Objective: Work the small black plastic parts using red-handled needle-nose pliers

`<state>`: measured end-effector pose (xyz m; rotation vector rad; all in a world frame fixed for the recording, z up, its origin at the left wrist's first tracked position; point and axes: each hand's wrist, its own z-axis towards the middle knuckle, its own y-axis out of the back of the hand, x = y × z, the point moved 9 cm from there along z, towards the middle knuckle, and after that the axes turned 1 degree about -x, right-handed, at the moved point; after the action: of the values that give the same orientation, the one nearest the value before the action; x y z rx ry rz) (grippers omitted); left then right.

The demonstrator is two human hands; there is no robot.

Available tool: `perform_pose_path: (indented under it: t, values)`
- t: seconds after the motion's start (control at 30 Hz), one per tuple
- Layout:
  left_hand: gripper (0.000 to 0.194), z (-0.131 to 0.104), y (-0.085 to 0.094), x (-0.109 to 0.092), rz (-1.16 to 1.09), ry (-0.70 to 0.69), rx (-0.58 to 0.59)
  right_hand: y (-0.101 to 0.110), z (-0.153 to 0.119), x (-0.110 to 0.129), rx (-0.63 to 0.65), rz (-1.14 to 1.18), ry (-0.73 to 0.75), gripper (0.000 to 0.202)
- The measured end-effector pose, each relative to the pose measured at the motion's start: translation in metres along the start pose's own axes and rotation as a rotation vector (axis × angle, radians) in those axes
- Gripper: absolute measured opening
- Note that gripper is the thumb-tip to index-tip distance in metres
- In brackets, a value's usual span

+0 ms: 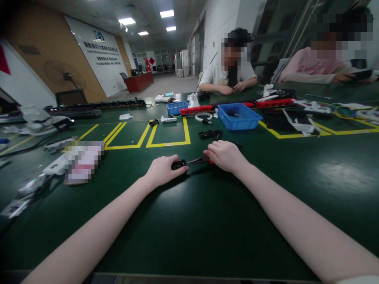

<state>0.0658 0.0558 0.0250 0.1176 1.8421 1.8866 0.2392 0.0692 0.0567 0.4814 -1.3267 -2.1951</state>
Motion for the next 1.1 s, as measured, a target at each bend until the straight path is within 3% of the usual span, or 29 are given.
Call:
perform_pose_path:
  t: [0.17, 0.33, 0.67, 0.83, 1.0, 1.1]
  values:
    - [0.045, -0.006, -0.001, -0.006, 0.033, -0.131, -0.048, 0.007, -0.006, -0.007, -0.04, -0.009, -0.075, 0.048]
    - [0.039, -0.014, 0.001, -0.009, 0.008, -0.209, -0.083, -0.002, -0.009, 0.0, 0.021, 0.016, -0.077, 0.044]
    - [0.03, -0.027, 0.003, -0.024, 0.054, -0.38, -0.135, -0.006, -0.031, -0.016, 0.099, 0.057, -0.089, 0.043]
    - [0.035, -0.024, 0.002, -0.026, 0.044, -0.391, -0.108, -0.012, -0.021, -0.013, 0.112, -0.002, -0.108, 0.046]
    - [0.038, -0.02, -0.002, -0.024, 0.062, -0.355, -0.084, -0.015, -0.01, -0.021, 0.039, -0.06, -0.228, 0.054]
    - [0.032, -0.018, -0.002, -0.023, 0.07, -0.333, -0.106, -0.017, -0.011, -0.025, 0.05, -0.016, -0.221, 0.056]
